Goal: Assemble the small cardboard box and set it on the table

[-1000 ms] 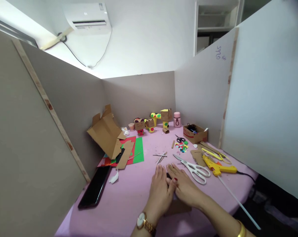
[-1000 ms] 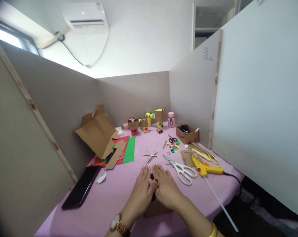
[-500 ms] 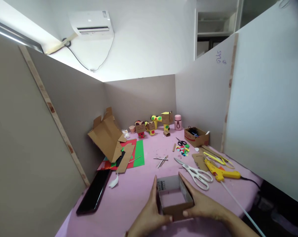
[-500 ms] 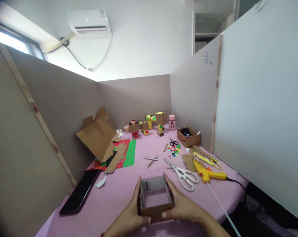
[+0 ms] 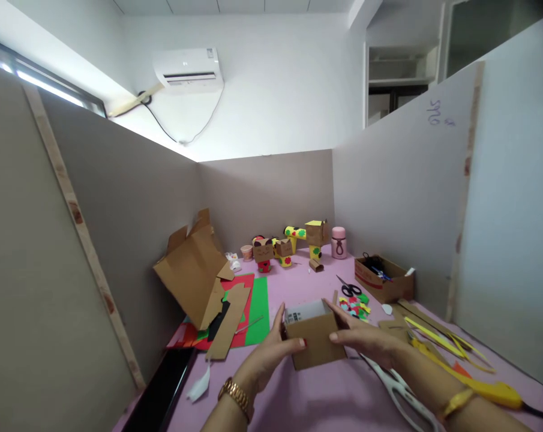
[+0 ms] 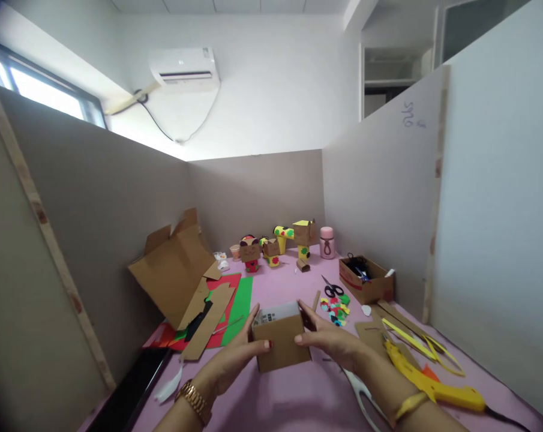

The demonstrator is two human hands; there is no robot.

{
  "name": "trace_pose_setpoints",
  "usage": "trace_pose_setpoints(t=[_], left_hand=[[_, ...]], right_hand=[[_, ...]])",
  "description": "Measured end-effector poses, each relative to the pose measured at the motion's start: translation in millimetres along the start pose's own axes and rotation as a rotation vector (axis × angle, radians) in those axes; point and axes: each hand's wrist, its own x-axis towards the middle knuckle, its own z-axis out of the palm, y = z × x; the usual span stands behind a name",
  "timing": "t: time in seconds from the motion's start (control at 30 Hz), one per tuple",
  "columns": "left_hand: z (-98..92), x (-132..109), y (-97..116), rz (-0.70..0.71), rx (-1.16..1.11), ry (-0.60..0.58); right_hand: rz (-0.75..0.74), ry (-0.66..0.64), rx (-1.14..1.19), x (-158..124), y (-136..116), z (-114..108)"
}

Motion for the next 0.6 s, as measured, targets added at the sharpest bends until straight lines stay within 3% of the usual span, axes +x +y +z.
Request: trace_pose_setpoints(t=[0.3,0.47,0.6], left_hand=[[-51.0,117.8,22.6,0.165,0.14,0.08],[-77.2,172.7,0.9,0.165,0.206,0.106],[-92.1,193.2,-29.2,0.119,0.275,0.146]], right_hand=[[-0.152,0.074,0.01,144.1,9.5,-29.8],[-0.151,0.149,-0.012,198.7,34.6,-44.3],[-0.083,0.22,-0.084,211.2,57.1,-55.8]])
